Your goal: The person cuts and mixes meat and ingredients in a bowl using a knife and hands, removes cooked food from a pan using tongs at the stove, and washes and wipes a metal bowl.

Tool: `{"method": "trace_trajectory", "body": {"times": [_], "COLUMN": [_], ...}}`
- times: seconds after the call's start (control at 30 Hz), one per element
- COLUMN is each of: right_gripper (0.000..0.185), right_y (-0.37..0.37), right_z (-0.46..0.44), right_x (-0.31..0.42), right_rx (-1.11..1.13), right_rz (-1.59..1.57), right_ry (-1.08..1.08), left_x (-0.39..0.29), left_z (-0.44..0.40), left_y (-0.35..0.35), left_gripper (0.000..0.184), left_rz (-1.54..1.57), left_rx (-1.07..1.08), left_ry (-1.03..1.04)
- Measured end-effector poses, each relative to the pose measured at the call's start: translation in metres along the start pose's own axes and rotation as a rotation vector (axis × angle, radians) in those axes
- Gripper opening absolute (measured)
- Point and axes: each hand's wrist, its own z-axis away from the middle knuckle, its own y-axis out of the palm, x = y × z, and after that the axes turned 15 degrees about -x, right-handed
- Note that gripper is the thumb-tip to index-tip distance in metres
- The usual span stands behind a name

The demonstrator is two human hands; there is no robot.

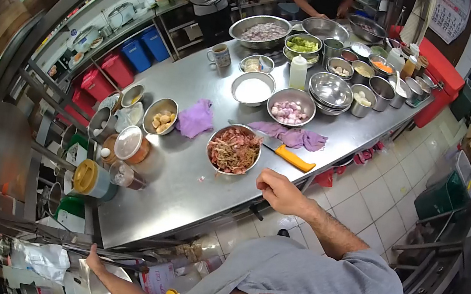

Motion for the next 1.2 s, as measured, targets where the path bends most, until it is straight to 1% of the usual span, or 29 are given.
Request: {"method": "trace_trajectory", "body": {"times": [0.03,0.07,0.1,0.13,0.17,0.2,0.23,0.27,0.3,0.33,0.37,0.43,0.47,0.53,0.57,0.6,0.67,0.73,0.83,0.9,0.93,0.97,1.03,1.07,1.1,1.13,1.17,1.2], "right_gripper": [0.015,0.014,0.012,0.012,0.012,0.015,0.016,0.017,0.018,0.019,0.019,0.018,0.018,0.016,0.016,0.019,0.021,0.016,0.016,0.016,0.016,0.016,0.015,0.014,0.013,0.013,0.014,0.014], "right_y": [-0.003,-0.007,-0.008,-0.009,-0.01,-0.008,-0.004,-0.001,0.005,0.011,0.018,0.027,0.032,0.041,0.044,0.046,0.051,0.055,0.057,0.055,0.054,0.053,0.049,0.046,0.043,0.04,0.038,0.034], "right_z": [0.001,0.001,0.0,0.002,0.002,0.005,0.005,0.007,0.007,0.007,0.008,0.005,0.003,-0.001,-0.002,-0.003,-0.005,-0.005,-0.003,-0.001,0.0,0.001,0.005,0.007,0.008,0.01,0.012,0.012], "right_x": [0.0,0.003,0.005,-0.001,0.004,-0.003,-0.013,-0.015,-0.018,-0.019,-0.016,-0.012,-0.01,-0.005,-0.004,-0.004,-0.002,0.002,0.009,0.01,0.009,0.007,0.003,0.003,0.003,0.001,-0.002,0.004], "right_rx": [0.013,0.019,0.002,-0.01,-0.013,-0.008,-0.021,-0.011,0.018,0.039,0.058,0.112,0.12,0.171,0.171,0.193,0.214,0.208,0.189,0.183,0.184,0.169,0.16,0.171,0.159,0.166,0.142,0.133], "right_rz": [0.012,0.046,0.069,0.079,0.106,0.096,0.021,-0.083,-0.203,-0.209,-0.213,-0.194,-0.202,-0.168,-0.172,-0.168,-0.165,-0.157,-0.161,-0.156,-0.15,-0.148,-0.155,-0.133,-0.11,-0.084,-0.059,-0.009], "right_ry": [0.0,0.008,0.027,0.022,0.039,0.091,0.098,0.185,0.235,0.211,0.224,0.208,0.2,0.109,0.108,0.096,0.081,0.052,0.044,0.06,0.072,0.079,0.111,0.112,0.121,0.112,0.115,0.072], "left_x": [0.0,-0.006,-0.018,-0.038,-0.037,-0.039,-0.041,-0.047,-0.066,-0.074,-0.064,-0.093,-0.098,-0.092,-0.089,-0.102,-0.115,-0.123,-0.125,-0.118,-0.121,-0.117,-0.104,-0.103,-0.1,-0.088,-0.082,-0.062], "left_z": [-0.005,0.012,0.028,0.046,0.049,0.049,0.051,0.042,0.046,0.054,0.039,0.067,0.068,0.06,0.055,0.067,0.066,0.06,0.048,0.037,0.042,0.034,0.004,0.003,0.012,0.028,0.015,-0.004], "left_y": [-0.004,-0.01,-0.012,-0.021,-0.021,-0.025,-0.028,-0.037,-0.039,-0.042,-0.046,-0.054,-0.058,-0.064,-0.066,-0.069,-0.068,-0.067,-0.061,-0.053,-0.049,-0.046,-0.042,-0.04,-0.038,-0.035,-0.027,-0.019], "left_gripper": [0.043,0.04,0.04,0.04,0.041,0.047,0.054,0.061,0.065,0.069,0.078,0.072,0.073,0.072,0.072,0.073,0.073,0.074,0.075,0.079,0.076,0.076,0.068,0.065,0.062,0.06,0.06,0.06], "left_rz": [-0.101,0.043,0.087,0.001,0.064,0.037,-0.001,-0.28,-0.595,-0.557,-0.578,-0.572,-0.608,-0.604,-0.604,-0.582,-0.597,-0.617,-0.632,-0.661,-0.672,-0.674,-0.695,-0.704,-0.713,-0.4,-0.485,-0.357], "left_rx": [0.028,0.148,0.17,0.258,0.189,0.094,-0.011,-0.115,-0.209,-0.246,-0.209,-0.167,-0.156,-0.184,-0.199,-0.159,-0.166,-0.167,-0.191,-0.29,-0.317,-0.306,-0.153,-0.154,-0.142,-0.174,-0.135,-0.107], "left_ry": [0.065,0.231,0.182,0.111,0.193,0.321,0.442,0.272,0.303,0.241,0.229,0.1,0.056,0.05,0.046,0.049,0.054,0.057,0.069,0.225,0.245,0.258,0.151,0.152,0.175,0.371,0.369,0.452]}}
